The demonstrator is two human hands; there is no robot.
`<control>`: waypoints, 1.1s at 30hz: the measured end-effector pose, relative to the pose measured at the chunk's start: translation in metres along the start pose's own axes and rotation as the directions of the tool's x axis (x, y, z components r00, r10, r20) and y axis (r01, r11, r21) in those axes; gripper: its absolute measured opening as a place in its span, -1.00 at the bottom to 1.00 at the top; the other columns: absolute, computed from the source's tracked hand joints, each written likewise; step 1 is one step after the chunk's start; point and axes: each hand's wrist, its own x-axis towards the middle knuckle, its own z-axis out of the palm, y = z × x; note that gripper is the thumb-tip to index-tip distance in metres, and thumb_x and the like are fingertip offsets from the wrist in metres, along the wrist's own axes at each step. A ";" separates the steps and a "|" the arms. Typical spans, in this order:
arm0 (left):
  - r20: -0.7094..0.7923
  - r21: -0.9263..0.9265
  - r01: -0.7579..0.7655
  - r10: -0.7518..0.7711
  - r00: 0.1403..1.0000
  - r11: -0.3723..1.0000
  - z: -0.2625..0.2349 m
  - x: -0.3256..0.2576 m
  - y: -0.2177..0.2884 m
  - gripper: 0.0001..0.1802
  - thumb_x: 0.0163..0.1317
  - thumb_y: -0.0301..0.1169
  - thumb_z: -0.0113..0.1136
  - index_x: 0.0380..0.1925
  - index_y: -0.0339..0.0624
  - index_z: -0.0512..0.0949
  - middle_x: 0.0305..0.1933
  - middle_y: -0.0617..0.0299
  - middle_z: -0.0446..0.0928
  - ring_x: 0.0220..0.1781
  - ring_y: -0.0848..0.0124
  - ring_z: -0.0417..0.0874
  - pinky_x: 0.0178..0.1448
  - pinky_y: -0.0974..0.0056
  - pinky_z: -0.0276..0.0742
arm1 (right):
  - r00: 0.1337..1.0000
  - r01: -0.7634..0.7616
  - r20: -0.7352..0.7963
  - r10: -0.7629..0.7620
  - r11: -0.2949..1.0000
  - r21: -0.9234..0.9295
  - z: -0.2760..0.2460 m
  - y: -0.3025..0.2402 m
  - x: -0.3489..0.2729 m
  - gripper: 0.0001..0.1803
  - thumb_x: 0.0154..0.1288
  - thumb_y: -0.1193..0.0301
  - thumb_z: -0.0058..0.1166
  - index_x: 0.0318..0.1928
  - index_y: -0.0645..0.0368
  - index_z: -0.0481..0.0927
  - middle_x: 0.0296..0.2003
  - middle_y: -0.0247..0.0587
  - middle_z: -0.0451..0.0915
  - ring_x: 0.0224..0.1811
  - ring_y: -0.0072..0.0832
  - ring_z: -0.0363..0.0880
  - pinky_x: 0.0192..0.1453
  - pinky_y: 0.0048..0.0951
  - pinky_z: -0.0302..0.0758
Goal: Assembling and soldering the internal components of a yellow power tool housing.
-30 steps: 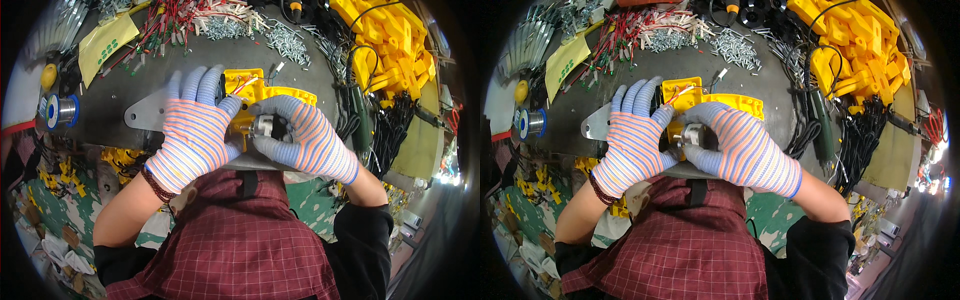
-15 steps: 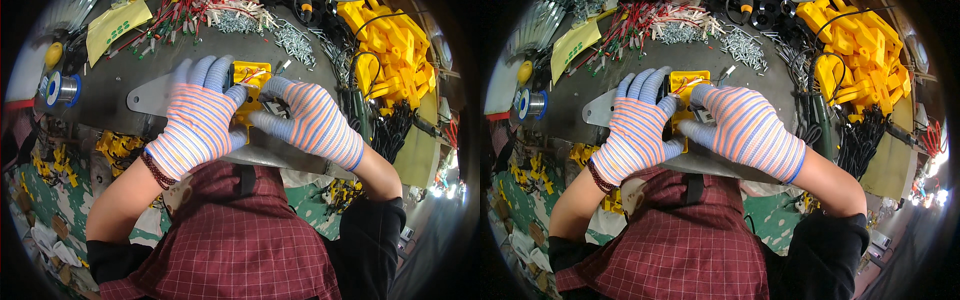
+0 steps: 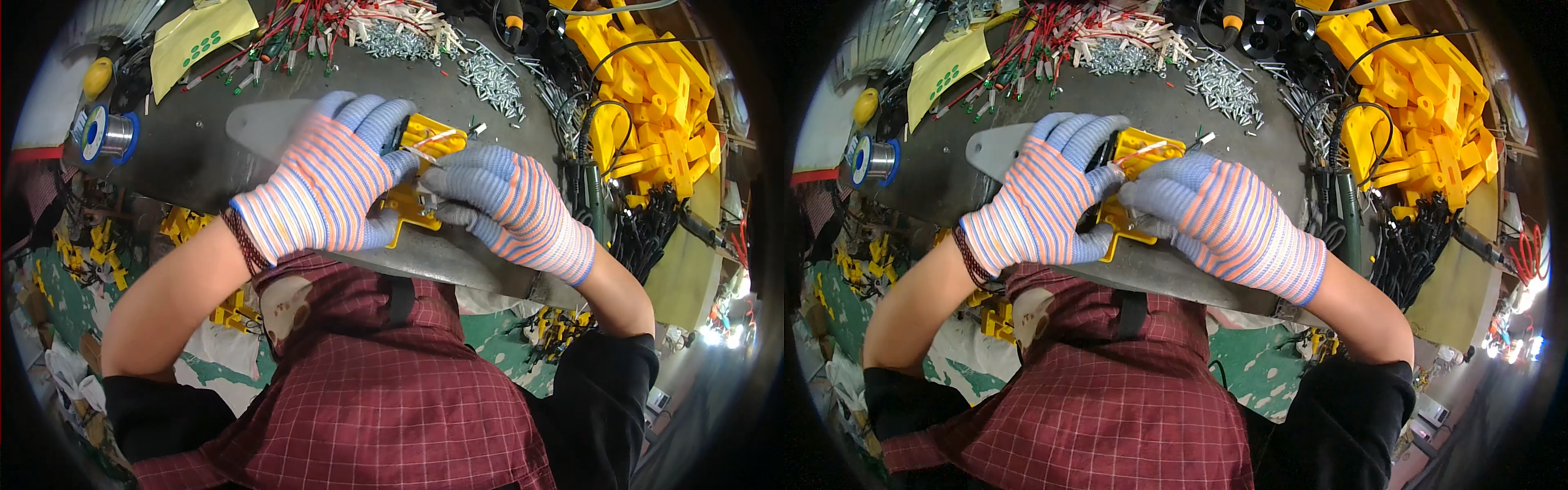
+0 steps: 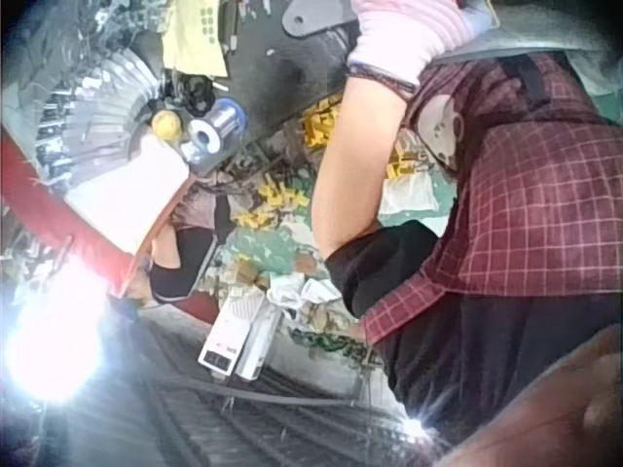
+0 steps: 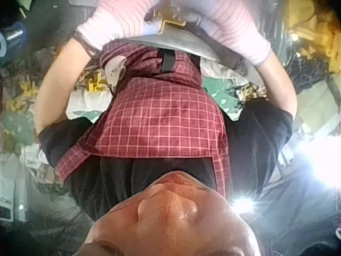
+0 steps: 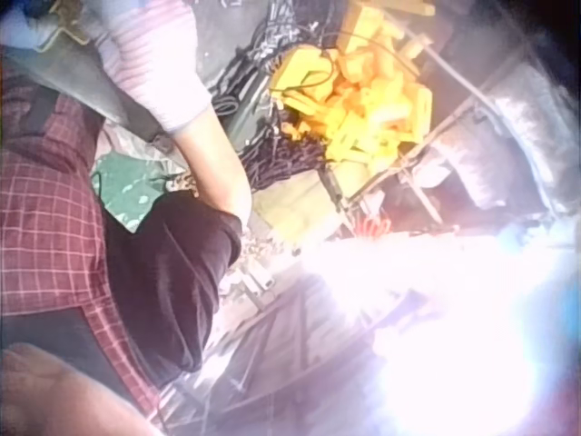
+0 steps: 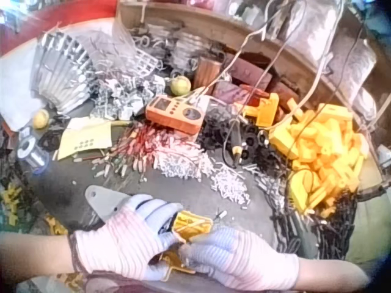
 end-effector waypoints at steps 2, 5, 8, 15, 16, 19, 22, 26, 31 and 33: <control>0.058 -0.033 -0.146 0.148 0.987 0.989 -0.001 0.006 -0.006 -0.26 -0.23 0.05 0.34 -0.07 -0.26 0.64 0.35 -0.15 0.29 0.33 -0.07 0.32 0.44 -0.09 0.17 | 0.986 -0.005 0.169 0.013 0.999 -0.050 -0.009 -0.003 0.004 -0.60 0.09 0.35 0.37 -0.01 0.06 0.64 -0.14 -0.16 0.69 -0.12 -0.16 0.68 -0.10 -0.22 0.62; 0.093 -0.052 -0.164 0.168 0.981 0.985 -0.005 0.010 -0.007 -0.29 -0.23 0.04 0.34 -0.12 -0.26 0.65 0.36 -0.14 0.28 0.33 -0.09 0.32 0.42 -0.11 0.19 | 0.972 0.008 0.233 -0.001 1.000 -0.027 -0.016 -0.001 0.003 -0.61 0.12 0.37 0.34 0.01 0.06 0.62 -0.18 -0.17 0.68 -0.15 -0.15 0.67 -0.13 -0.20 0.62; 0.073 -0.056 -0.165 0.169 0.983 0.985 -0.005 0.012 -0.006 -0.34 -0.22 0.00 0.35 -0.15 -0.25 0.65 0.35 -0.14 0.29 0.32 -0.11 0.33 0.39 -0.13 0.23 | 0.974 0.114 0.194 -0.121 0.992 0.047 -0.011 0.010 0.003 -0.63 0.16 0.39 0.21 0.03 0.03 0.60 -0.23 -0.13 0.65 -0.19 -0.10 0.66 -0.15 -0.18 0.61; 0.077 -0.112 -0.311 0.320 0.944 0.944 -0.002 0.022 -0.015 -0.36 -0.23 0.00 0.36 -0.16 -0.18 0.61 0.36 -0.18 0.28 0.28 -0.15 0.37 0.39 -0.18 0.22 | 0.939 0.020 0.330 -0.098 0.973 0.230 -0.008 0.023 0.006 -0.64 0.20 0.38 0.09 0.05 -0.02 0.57 -0.25 -0.11 0.61 -0.19 -0.06 0.63 -0.14 -0.17 0.58; 0.091 -0.133 -0.359 0.372 0.924 0.924 -0.002 0.023 -0.018 -0.36 -0.24 0.00 0.37 -0.16 -0.17 0.60 0.36 -0.20 0.28 0.27 -0.16 0.38 0.39 -0.20 0.22 | 0.943 0.056 0.309 -0.122 0.975 0.214 -0.006 0.020 0.002 -0.65 0.21 0.38 0.10 0.04 -0.02 0.58 -0.23 -0.13 0.62 -0.20 -0.06 0.63 -0.21 -0.16 0.59; 0.110 -0.132 -0.368 0.382 0.918 0.921 -0.007 0.023 -0.019 -0.30 -0.27 -0.01 0.42 -0.06 -0.08 0.54 0.37 -0.21 0.27 0.29 -0.19 0.38 0.42 -0.29 0.16 | 0.956 0.138 0.248 -0.154 0.987 0.080 -0.004 0.005 -0.008 -0.65 0.20 0.41 0.10 0.03 -0.02 0.59 -0.23 -0.14 0.61 -0.20 -0.08 0.63 -0.23 -0.16 0.60; 0.121 -0.152 -0.372 0.391 0.912 0.916 -0.007 0.024 -0.021 -0.22 -0.27 -0.02 0.43 0.06 0.00 0.48 0.38 -0.22 0.26 0.35 -0.19 0.34 0.48 -0.35 0.07 | 0.946 -0.042 0.324 0.024 0.998 0.049 -0.002 0.010 -0.004 -0.61 0.18 0.43 0.09 0.07 0.00 0.59 -0.22 -0.16 0.62 -0.18 -0.10 0.64 -0.20 -0.18 0.61; 0.116 -0.065 -0.283 0.289 0.950 0.957 -0.009 0.018 -0.003 -0.37 -0.24 -0.09 0.40 -0.06 0.00 0.58 0.42 -0.13 0.25 0.44 -0.16 0.25 0.52 -0.31 0.00 | 0.995 0.060 0.069 -0.072 0.985 0.159 0.013 0.008 -0.026 -0.55 0.18 0.42 0.13 0.13 0.03 0.58 -0.19 -0.12 0.64 -0.18 -0.08 0.66 -0.17 -0.17 0.62; -0.017 -0.014 -0.035 0.034 0.999 0.999 -0.006 -0.011 0.018 -0.57 -0.11 -0.22 0.33 -0.15 0.02 0.65 0.45 -0.07 0.26 0.48 -0.17 0.19 0.54 -0.24 0.01 | 0.978 -0.173 -0.066 0.196 0.951 0.256 0.018 -0.013 -0.042 -0.50 0.10 0.56 0.24 0.12 0.10 0.55 -0.10 -0.04 0.66 -0.09 -0.02 0.65 -0.06 -0.12 0.60; -0.077 -0.061 0.002 -0.007 0.997 0.998 -0.003 -0.022 0.022 -0.59 -0.06 -0.22 0.31 -0.13 0.02 0.65 0.44 -0.07 0.26 0.48 -0.18 0.19 0.54 -0.24 0.03 | 0.960 -0.236 -0.078 0.268 0.929 0.285 0.016 -0.015 -0.046 -0.56 0.18 0.56 0.24 0.11 0.12 0.54 -0.11 -0.05 0.66 -0.09 0.00 0.65 -0.03 -0.12 0.58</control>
